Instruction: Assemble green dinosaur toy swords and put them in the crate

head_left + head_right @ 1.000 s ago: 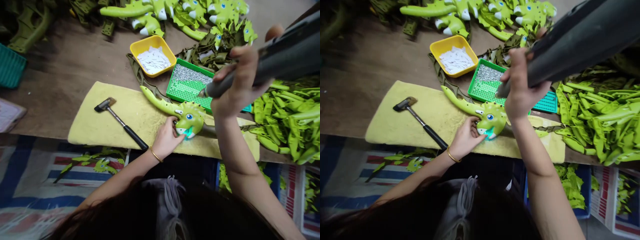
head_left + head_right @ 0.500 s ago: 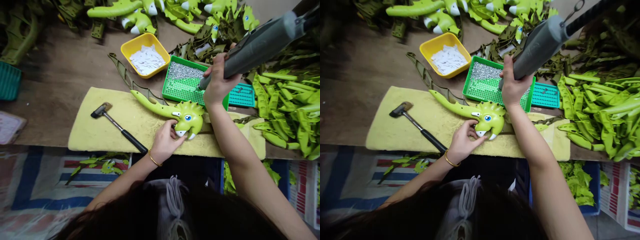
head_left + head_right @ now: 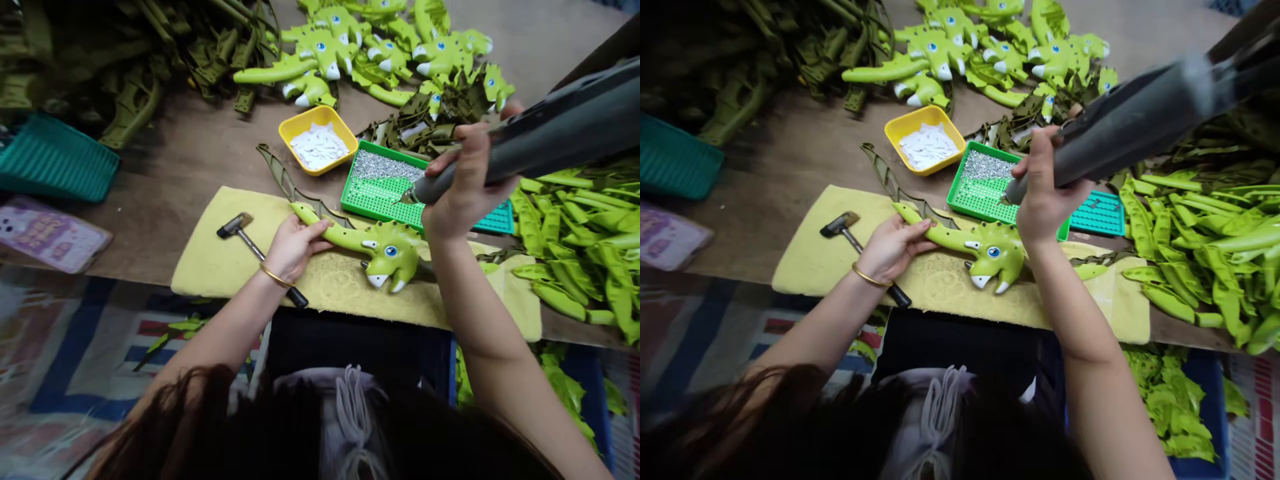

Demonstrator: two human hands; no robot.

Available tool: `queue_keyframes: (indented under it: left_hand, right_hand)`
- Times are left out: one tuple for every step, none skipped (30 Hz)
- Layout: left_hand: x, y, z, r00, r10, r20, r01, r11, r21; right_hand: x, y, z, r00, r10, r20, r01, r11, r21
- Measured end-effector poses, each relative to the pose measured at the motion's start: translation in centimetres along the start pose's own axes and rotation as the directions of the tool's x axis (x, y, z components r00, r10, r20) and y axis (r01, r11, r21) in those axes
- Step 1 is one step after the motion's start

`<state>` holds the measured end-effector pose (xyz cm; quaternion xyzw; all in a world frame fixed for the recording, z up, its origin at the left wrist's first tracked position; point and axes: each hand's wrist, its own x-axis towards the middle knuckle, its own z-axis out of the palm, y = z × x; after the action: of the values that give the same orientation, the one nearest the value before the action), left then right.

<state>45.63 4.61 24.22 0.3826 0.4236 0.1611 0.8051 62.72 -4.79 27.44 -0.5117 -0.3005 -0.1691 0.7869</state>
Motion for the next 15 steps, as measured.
queue_keyframes:
  left_hand:
    - [-0.2, -0.4, 0.0, 1.0, 0.006, 0.009, -0.006, 1.0, -0.012]
    - [-0.3, -0.7, 0.0, 1.0, 0.012, 0.018, -0.012, 1.0, -0.023]
    - [-0.4, -0.9, 0.0, 0.999, 0.02, 0.029, -0.019, 0.999, -0.031]
    - [-0.4, -1.1, -0.1, 0.999, 0.026, 0.042, -0.025, 0.999, -0.035]
    - [-0.4, -1.2, -0.2, 0.998, 0.03, 0.058, -0.028, 0.999, -0.037]
    - [-0.4, -1.3, -0.3, 0.997, 0.033, 0.076, -0.03, 0.999, -0.038]
    - [-0.3, -1.3, -0.4, 0.995, 0.038, 0.092, -0.035, 0.999, -0.041]
    - [-0.2, -1.4, -0.5, 0.994, 0.044, 0.104, -0.04, 0.998, -0.045]
    - [-0.2, -1.4, -0.6, 0.992, 0.05, 0.113, -0.044, 0.998, -0.05]
    - [-0.1, -1.4, -0.6, 0.992, 0.055, 0.115, -0.049, 0.997, -0.056]
    - [-0.1, -1.5, -0.7, 0.992, 0.061, 0.114, -0.054, 0.997, -0.061]
    - [-0.1, -1.5, -0.6, 0.992, 0.068, 0.108, -0.061, 0.996, -0.064]
    - [-0.2, -1.6, -0.6, 0.992, 0.075, 0.1, -0.069, 0.995, -0.066]
    - [-0.2, -1.7, -0.5, 0.992, 0.083, 0.093, -0.077, 0.995, -0.069]
    - [-0.3, -1.7, -0.5, 0.992, 0.088, 0.088, -0.082, 0.994, -0.071]
  right_hand:
    - [-0.7, -1.1, 0.5, 0.999, 0.019, 0.036, -0.019, 1.0, -0.004]
    - [-1.6, -2.2, 1.0, 0.995, 0.052, 0.086, -0.051, 0.999, -0.018]
    - [-2.5, -3.1, 1.6, 0.986, 0.092, 0.141, -0.087, 0.995, -0.037]
    - [-3.4, -3.7, 2.1, 0.973, 0.128, 0.195, -0.119, 0.991, -0.056]
    - [-4.3, -4.1, 2.5, 0.959, 0.151, 0.241, -0.138, 0.988, -0.069]
    - [-5.0, -4.3, 2.7, 0.947, 0.161, 0.278, -0.146, 0.987, -0.074]
    - [-5.6, -4.3, 2.9, 0.938, 0.162, 0.307, -0.147, 0.987, -0.071]
    - [-6.0, -4.1, 3.0, 0.931, 0.159, 0.328, -0.148, 0.987, -0.059]
    - [-6.4, -3.8, 3.0, 0.928, 0.156, 0.339, -0.149, 0.988, -0.046]
    - [-6.7, -3.4, 3.0, 0.927, 0.155, 0.341, -0.152, 0.988, -0.034]
    - [-6.9, -3.2, 3.0, 0.93, 0.16, 0.332, -0.159, 0.987, -0.03]
    - [-7.2, -3.0, 2.9, 0.933, 0.168, 0.319, -0.166, 0.986, -0.034]
    - [-7.4, -2.9, 2.8, 0.936, 0.171, 0.306, -0.167, 0.985, -0.041]
    - [-7.6, -3.0, 2.8, 0.941, 0.166, 0.295, -0.16, 0.986, -0.045]
    - [-7.6, -3.1, 2.8, 0.944, 0.16, 0.289, -0.152, 0.987, -0.049]
